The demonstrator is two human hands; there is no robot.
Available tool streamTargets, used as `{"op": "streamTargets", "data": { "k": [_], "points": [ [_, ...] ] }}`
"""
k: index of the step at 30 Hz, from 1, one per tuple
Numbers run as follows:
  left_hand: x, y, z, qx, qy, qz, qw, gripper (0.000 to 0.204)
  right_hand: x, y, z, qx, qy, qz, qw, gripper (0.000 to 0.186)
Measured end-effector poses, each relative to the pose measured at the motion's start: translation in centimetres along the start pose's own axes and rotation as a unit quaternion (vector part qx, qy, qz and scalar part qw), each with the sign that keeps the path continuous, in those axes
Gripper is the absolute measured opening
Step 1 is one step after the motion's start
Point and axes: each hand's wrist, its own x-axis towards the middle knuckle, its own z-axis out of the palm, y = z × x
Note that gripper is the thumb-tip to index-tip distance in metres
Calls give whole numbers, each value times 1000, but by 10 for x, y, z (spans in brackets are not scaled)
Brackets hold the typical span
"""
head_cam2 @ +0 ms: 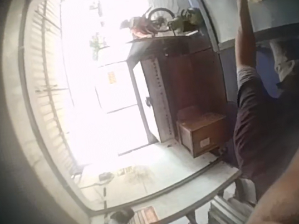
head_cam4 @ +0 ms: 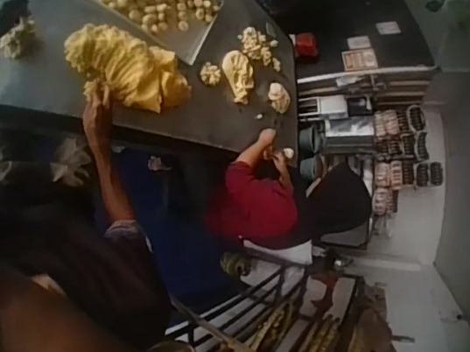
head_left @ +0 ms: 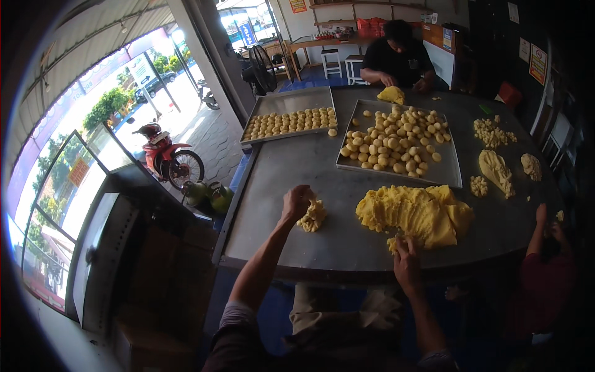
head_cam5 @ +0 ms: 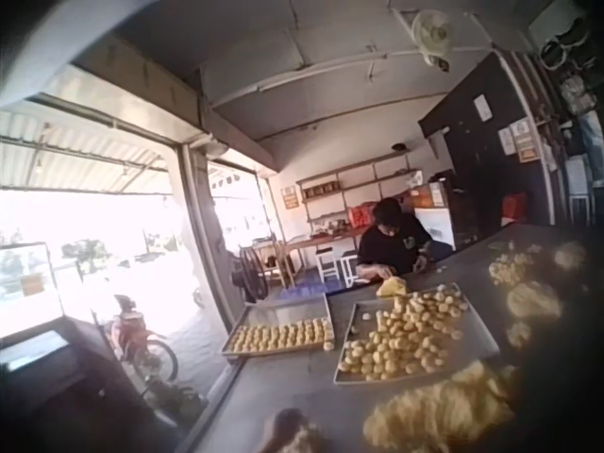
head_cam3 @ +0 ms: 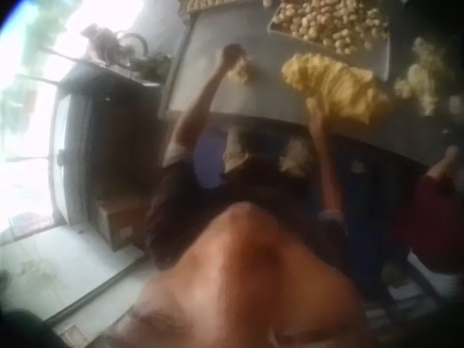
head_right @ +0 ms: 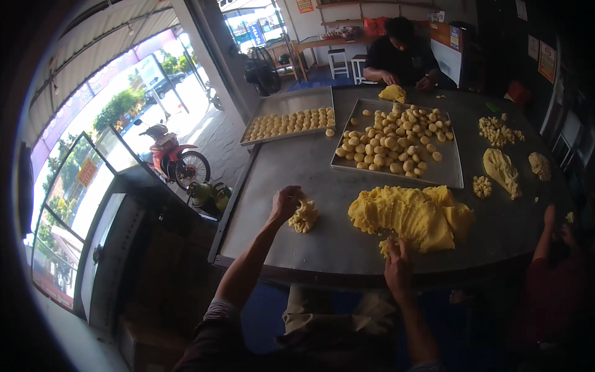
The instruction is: The person divides small pieces of yellow dough from a larger mass and shapes them into rounded balls by hand, placing the finished balls onto a metal tray.
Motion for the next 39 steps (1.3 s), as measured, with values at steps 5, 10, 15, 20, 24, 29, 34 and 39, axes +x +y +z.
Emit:
{"op": "streamTargets", "data": {
  "k": [5,10,15,20,24,29,34,39],
  "points": [
    [-16,-10,-5,-357,64,-137,922,33,4,-6,-12,66,-64,69,993,42],
    [-15,-20,-18,-344,66,-156,923,36,13,-9,-1,18,-52,52,997,42],
    [-46,-41,-3,-198,3,-166,966,40,-17,-9,1,39,-30,39,998,43],
    [-48,-19,1,-128,89,-185,970,38,3,-9,-5,25,-54,97,993,43],
    [-40,-40,2,19,142,-56,988,25,3,-18,7,-62,11,63,996,40],
    [-68,-13,5,161,10,75,984,16,-4,-13,1,13,-22,115,993,35],
    [-96,-4,12,133,21,-16,991,27,25,-18,3,59,-61,139,987,31],
    [-127,35,39,105,-15,65,992,26,35,7,6,-123,-125,-37,984,28]
  ]
}}
